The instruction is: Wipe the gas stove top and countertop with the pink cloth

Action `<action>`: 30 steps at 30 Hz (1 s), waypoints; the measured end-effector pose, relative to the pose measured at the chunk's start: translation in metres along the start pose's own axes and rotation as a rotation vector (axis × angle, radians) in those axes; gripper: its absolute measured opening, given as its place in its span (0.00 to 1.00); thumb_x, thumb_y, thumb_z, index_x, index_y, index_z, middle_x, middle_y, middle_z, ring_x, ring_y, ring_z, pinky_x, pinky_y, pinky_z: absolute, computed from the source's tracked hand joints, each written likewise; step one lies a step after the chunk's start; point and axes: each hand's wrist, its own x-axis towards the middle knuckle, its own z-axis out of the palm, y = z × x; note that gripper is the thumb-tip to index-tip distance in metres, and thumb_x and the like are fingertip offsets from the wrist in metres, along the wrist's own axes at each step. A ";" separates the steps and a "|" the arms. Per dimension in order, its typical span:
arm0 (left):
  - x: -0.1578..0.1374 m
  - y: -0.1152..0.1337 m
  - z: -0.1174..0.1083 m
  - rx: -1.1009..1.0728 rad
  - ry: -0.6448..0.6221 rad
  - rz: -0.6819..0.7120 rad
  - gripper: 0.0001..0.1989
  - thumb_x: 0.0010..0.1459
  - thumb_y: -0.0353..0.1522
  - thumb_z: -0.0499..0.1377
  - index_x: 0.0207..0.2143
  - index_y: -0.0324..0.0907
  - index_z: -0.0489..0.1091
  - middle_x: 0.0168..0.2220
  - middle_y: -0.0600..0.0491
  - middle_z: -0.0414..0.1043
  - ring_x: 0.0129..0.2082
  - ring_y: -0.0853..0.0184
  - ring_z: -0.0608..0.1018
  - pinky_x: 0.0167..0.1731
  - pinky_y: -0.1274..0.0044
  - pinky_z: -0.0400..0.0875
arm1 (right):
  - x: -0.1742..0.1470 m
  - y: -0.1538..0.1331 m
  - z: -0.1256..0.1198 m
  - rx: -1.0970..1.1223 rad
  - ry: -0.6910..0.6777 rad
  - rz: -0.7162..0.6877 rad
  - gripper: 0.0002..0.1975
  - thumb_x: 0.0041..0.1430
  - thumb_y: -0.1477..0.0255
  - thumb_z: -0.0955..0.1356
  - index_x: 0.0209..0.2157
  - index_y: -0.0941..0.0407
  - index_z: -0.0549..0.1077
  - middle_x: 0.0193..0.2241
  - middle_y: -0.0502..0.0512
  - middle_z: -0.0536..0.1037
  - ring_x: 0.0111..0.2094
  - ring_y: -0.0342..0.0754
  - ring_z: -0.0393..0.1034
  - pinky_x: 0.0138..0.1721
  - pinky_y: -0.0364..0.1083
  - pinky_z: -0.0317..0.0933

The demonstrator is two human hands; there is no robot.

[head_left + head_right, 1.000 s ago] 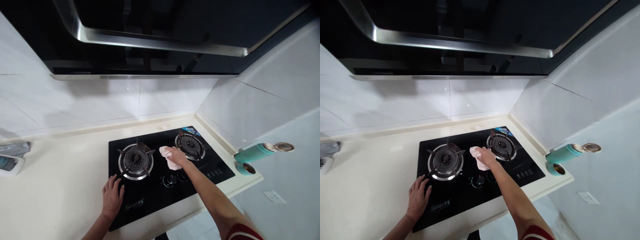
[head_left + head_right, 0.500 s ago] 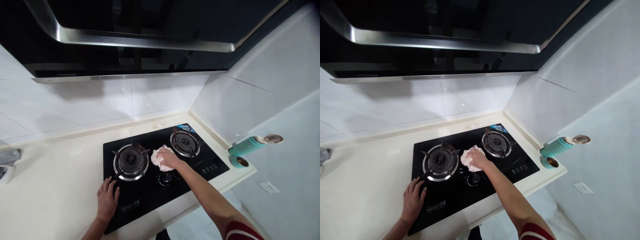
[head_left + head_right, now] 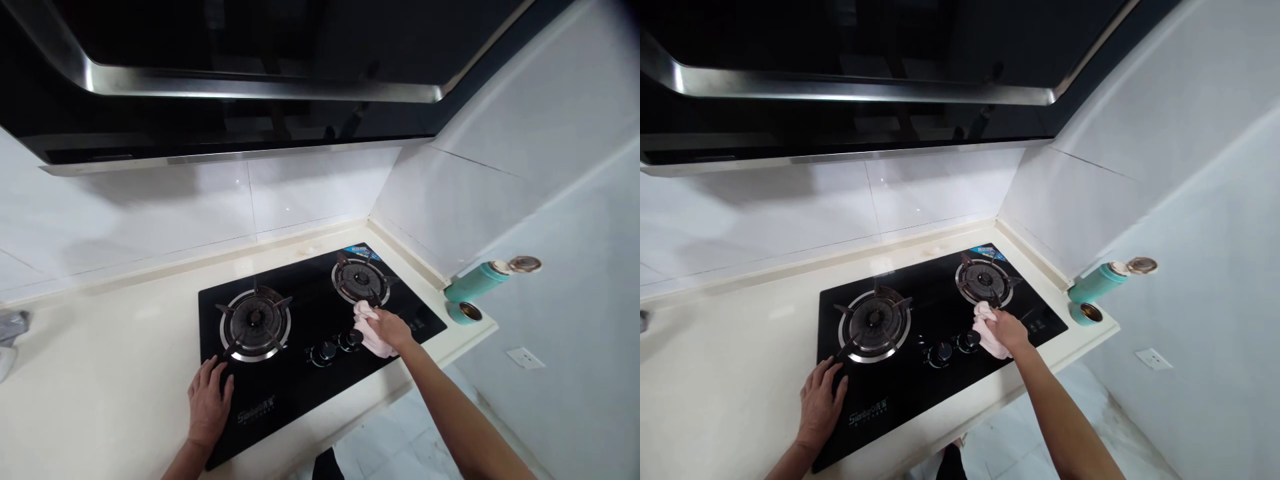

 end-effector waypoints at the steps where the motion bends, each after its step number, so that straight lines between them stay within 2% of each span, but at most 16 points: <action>1: 0.000 0.000 0.000 0.002 -0.005 0.000 0.17 0.67 0.39 0.49 0.50 0.42 0.71 0.59 0.42 0.68 0.60 0.50 0.68 0.54 0.57 0.67 | -0.010 0.006 0.003 -0.003 0.007 0.008 0.18 0.65 0.64 0.60 0.50 0.52 0.75 0.44 0.60 0.79 0.44 0.53 0.75 0.42 0.48 0.62; 4: 0.001 0.002 -0.001 0.009 -0.017 0.002 0.17 0.68 0.39 0.49 0.50 0.41 0.71 0.59 0.42 0.68 0.60 0.50 0.68 0.54 0.57 0.67 | -0.050 0.010 0.020 -0.016 0.019 0.016 0.17 0.63 0.66 0.63 0.50 0.51 0.74 0.46 0.61 0.76 0.46 0.52 0.73 0.45 0.47 0.62; 7: 0.002 0.003 -0.002 0.022 -0.018 0.012 0.18 0.68 0.39 0.48 0.50 0.41 0.70 0.59 0.41 0.67 0.60 0.50 0.67 0.54 0.57 0.67 | -0.099 -0.001 0.041 -0.019 0.001 0.003 0.16 0.60 0.66 0.65 0.50 0.50 0.74 0.47 0.59 0.74 0.46 0.51 0.72 0.45 0.46 0.63; 10: 0.004 0.003 -0.003 0.035 -0.007 0.025 0.18 0.68 0.39 0.48 0.50 0.40 0.71 0.59 0.41 0.67 0.60 0.51 0.68 0.54 0.58 0.66 | -0.146 -0.007 0.052 0.052 -0.085 -0.079 0.16 0.55 0.69 0.66 0.47 0.49 0.75 0.46 0.55 0.75 0.47 0.50 0.71 0.47 0.45 0.63; 13: 0.001 0.003 -0.006 0.043 0.033 0.070 0.16 0.68 0.38 0.49 0.48 0.41 0.72 0.57 0.42 0.69 0.59 0.51 0.68 0.54 0.58 0.65 | -0.176 0.009 0.043 0.233 -0.267 -0.179 0.17 0.50 0.74 0.65 0.41 0.48 0.77 0.42 0.52 0.77 0.45 0.49 0.72 0.46 0.44 0.64; 15: -0.008 0.007 -0.009 0.015 0.062 0.146 0.14 0.67 0.38 0.51 0.47 0.43 0.73 0.54 0.43 0.71 0.58 0.52 0.69 0.54 0.58 0.64 | -0.181 0.032 0.027 0.326 -0.317 -0.173 0.18 0.50 0.74 0.64 0.42 0.47 0.76 0.39 0.50 0.78 0.40 0.49 0.74 0.43 0.45 0.65; 17: -0.022 0.019 -0.011 -0.051 0.071 0.254 0.12 0.66 0.36 0.53 0.47 0.45 0.73 0.51 0.46 0.73 0.56 0.54 0.71 0.52 0.61 0.65 | -0.171 0.055 0.004 0.368 -0.235 -0.140 0.21 0.52 0.72 0.63 0.48 0.47 0.74 0.39 0.50 0.79 0.39 0.50 0.74 0.42 0.47 0.66; 20: -0.047 0.055 -0.010 -0.156 0.031 0.395 0.10 0.65 0.34 0.56 0.46 0.47 0.73 0.49 0.49 0.75 0.54 0.58 0.73 0.50 0.66 0.67 | -0.133 0.068 -0.032 0.420 0.023 -0.186 0.23 0.57 0.67 0.63 0.55 0.46 0.70 0.47 0.53 0.77 0.45 0.52 0.73 0.47 0.50 0.66; 23: -0.056 0.105 -0.003 -0.211 -0.007 0.443 0.09 0.64 0.31 0.55 0.44 0.47 0.74 0.48 0.50 0.75 0.53 0.59 0.73 0.50 0.67 0.67 | -0.082 0.046 -0.060 0.539 0.279 -0.325 0.22 0.61 0.64 0.63 0.57 0.48 0.69 0.50 0.56 0.72 0.49 0.52 0.71 0.52 0.51 0.65; 26: -0.048 0.147 0.007 -0.196 0.011 0.377 0.09 0.65 0.29 0.54 0.43 0.46 0.73 0.46 0.48 0.74 0.51 0.59 0.74 0.48 0.66 0.68 | -0.034 0.003 -0.074 0.683 0.460 -0.502 0.18 0.62 0.66 0.63 0.53 0.50 0.71 0.50 0.58 0.70 0.53 0.52 0.68 0.56 0.52 0.62; 28: -0.041 0.163 0.013 -0.151 0.030 0.306 0.09 0.65 0.29 0.54 0.43 0.45 0.73 0.45 0.47 0.73 0.48 0.59 0.74 0.47 0.66 0.68 | -0.007 -0.027 -0.074 0.704 0.418 -0.618 0.18 0.62 0.67 0.64 0.52 0.51 0.72 0.52 0.59 0.68 0.54 0.52 0.66 0.58 0.52 0.60; 30: -0.039 0.172 0.017 -0.095 0.035 0.260 0.09 0.66 0.29 0.53 0.43 0.44 0.73 0.44 0.47 0.73 0.47 0.59 0.74 0.46 0.65 0.67 | 0.015 -0.050 -0.068 0.607 0.175 -0.733 0.19 0.60 0.66 0.66 0.53 0.51 0.73 0.52 0.59 0.68 0.53 0.52 0.65 0.57 0.52 0.60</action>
